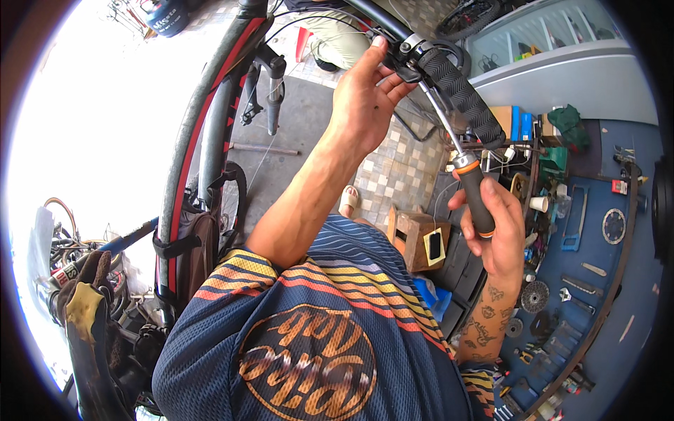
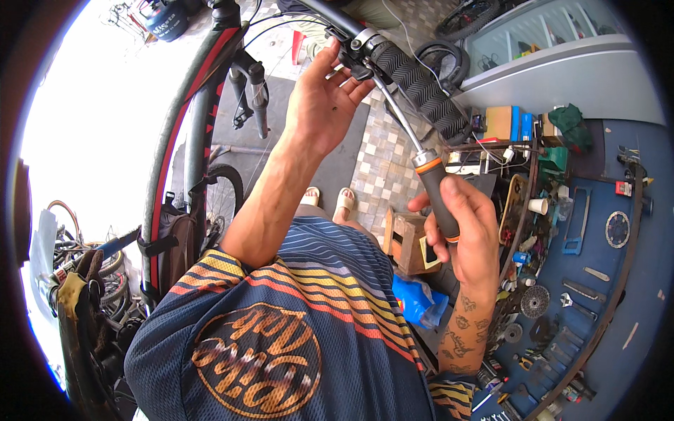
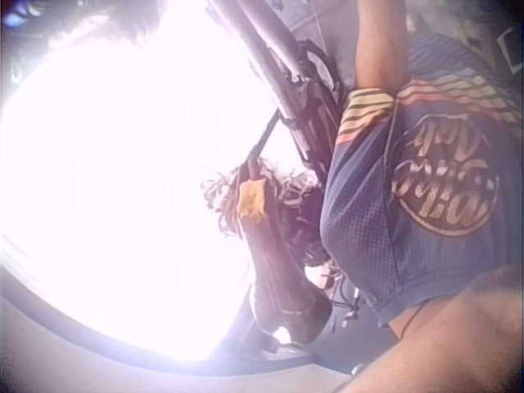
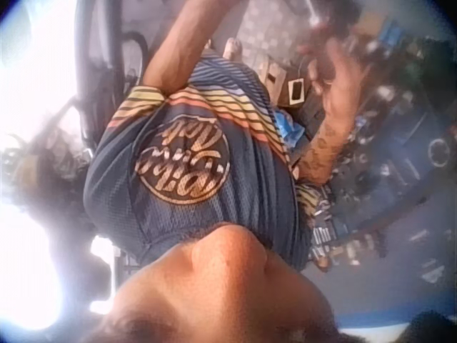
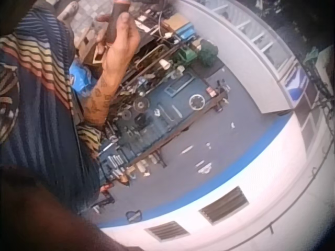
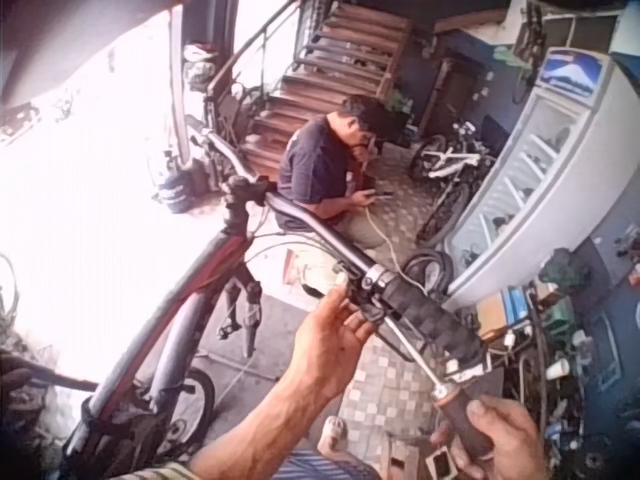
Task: The person wipes the handlebar of a bicycle with a red cloth, then uses a screwdriver to tighten a bolt on the handlebar grip. The person also handles a small metal part and a plastic bag while working in a cluttered workshop.
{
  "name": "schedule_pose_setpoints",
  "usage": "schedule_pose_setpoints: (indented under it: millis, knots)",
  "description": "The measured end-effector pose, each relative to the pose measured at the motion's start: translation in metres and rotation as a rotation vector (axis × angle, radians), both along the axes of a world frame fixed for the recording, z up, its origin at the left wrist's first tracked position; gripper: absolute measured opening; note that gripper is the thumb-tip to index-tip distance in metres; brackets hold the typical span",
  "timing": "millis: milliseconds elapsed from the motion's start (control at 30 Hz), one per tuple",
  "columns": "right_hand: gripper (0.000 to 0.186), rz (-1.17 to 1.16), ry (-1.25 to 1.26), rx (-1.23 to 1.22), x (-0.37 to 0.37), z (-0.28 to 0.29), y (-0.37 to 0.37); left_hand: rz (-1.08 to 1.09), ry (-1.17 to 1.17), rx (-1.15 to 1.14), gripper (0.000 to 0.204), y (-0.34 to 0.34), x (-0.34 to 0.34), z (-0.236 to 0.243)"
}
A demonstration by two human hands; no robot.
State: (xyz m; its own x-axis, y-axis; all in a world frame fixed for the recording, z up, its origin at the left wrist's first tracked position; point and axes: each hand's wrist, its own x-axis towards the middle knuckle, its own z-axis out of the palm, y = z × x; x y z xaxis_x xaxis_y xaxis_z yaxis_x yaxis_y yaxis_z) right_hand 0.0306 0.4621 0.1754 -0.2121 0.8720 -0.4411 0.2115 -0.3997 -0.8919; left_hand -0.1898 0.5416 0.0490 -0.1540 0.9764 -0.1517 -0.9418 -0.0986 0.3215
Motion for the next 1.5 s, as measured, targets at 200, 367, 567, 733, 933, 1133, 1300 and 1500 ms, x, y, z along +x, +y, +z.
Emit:
schedule_pose_setpoints:
  millis: [200, 367, 567, 733, 933, 1133, 1300, 1500]
  knots:
    - [0.036, 0.056, -0.403, 0.413, -0.007, -0.003, -0.006, -0.008, 0.012, 0.002, 0.029, 0.001, -0.001, 0.0]
    - [0.036, 0.083, -0.832, 1.122, -0.023, -0.021, -0.015, -0.012, -0.001, -0.009, 0.031, 0.001, -0.001, 0.0]
    - [0.051, 0.121, -0.913, 1.06, -0.026, -0.02, -0.017, -0.006, 0.002, 0.003, 0.033, 0.001, -0.002, -0.001]
    - [0.051, 0.204, -0.985, 0.867, -0.025, -0.01, -0.022, 0.007, 0.017, 0.001, 0.031, -0.001, -0.002, 0.0]
    - [0.047, 0.153, -0.928, 1.097, -0.028, -0.014, -0.024, 0.025, -0.021, -0.031, 0.031, -0.003, 0.0, -0.003]
    - [0.046, 0.12, -0.905, 1.096, -0.017, -0.014, -0.041, 0.002, -0.216, -0.126, 0.031, -0.007, 0.001, -0.001]
    - [0.045, 0.055, -0.841, 0.996, -0.004, -0.031, -0.067, -0.048, -0.279, -0.256, 0.029, -0.011, 0.007, -0.011]
    - [0.041, -0.189, -0.552, 0.606, 0.042, -0.112, -0.114, -0.295, -0.232, 0.003, 0.012, -0.028, 0.006, -0.171]
